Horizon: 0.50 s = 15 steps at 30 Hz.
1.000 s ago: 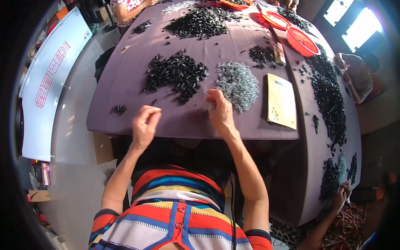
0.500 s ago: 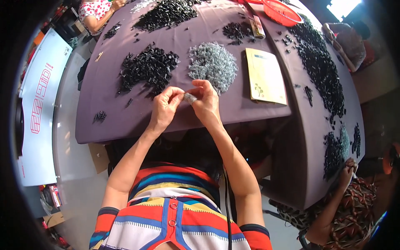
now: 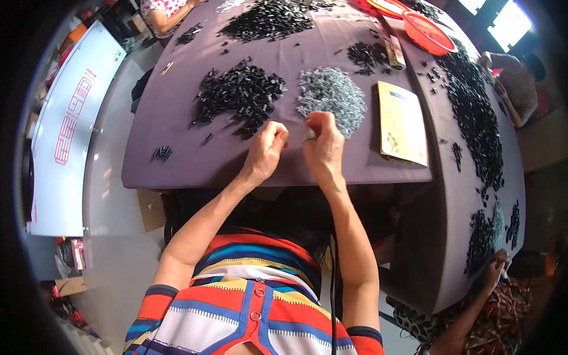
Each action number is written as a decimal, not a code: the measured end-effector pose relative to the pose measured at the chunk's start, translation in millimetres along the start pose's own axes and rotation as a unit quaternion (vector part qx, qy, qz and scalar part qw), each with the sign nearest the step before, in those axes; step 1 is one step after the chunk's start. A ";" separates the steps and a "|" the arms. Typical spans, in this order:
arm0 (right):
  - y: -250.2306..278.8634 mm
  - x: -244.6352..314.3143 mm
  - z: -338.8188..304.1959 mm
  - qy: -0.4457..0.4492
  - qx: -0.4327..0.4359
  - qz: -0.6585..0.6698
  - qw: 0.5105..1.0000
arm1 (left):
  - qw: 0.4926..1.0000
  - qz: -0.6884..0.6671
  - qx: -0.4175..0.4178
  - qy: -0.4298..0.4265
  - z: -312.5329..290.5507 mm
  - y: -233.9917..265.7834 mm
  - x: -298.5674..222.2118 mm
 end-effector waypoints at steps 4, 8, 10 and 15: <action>-5.2 -1.3 10.9 0.101 -0.030 -0.125 0.987 | 1.000 -0.016 -0.023 -0.001 -3.8 6.5 -3.5; -10.8 16.9 -9.4 0.131 0.065 -0.097 0.984 | 0.996 -0.018 -0.079 -0.042 -5.8 10.9 -0.8; -11.1 34.8 -22.4 0.153 0.108 -0.068 0.980 | 0.988 -0.113 -0.100 0.018 -6.1 6.8 12.9; -24.3 24.6 -28.2 0.108 0.160 0.013 0.981 | 0.984 -0.157 -0.084 0.027 -16.9 12.2 11.7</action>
Point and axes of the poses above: each hand's wrist, its own z-axis towards the middle knuckle, its own y-axis out of the back of the hand, x = y × z, the point moved 5 cm from there along z, towards the middle knuckle, and after that the axes turned 15 degrees about -y, right-handed, at the moved point
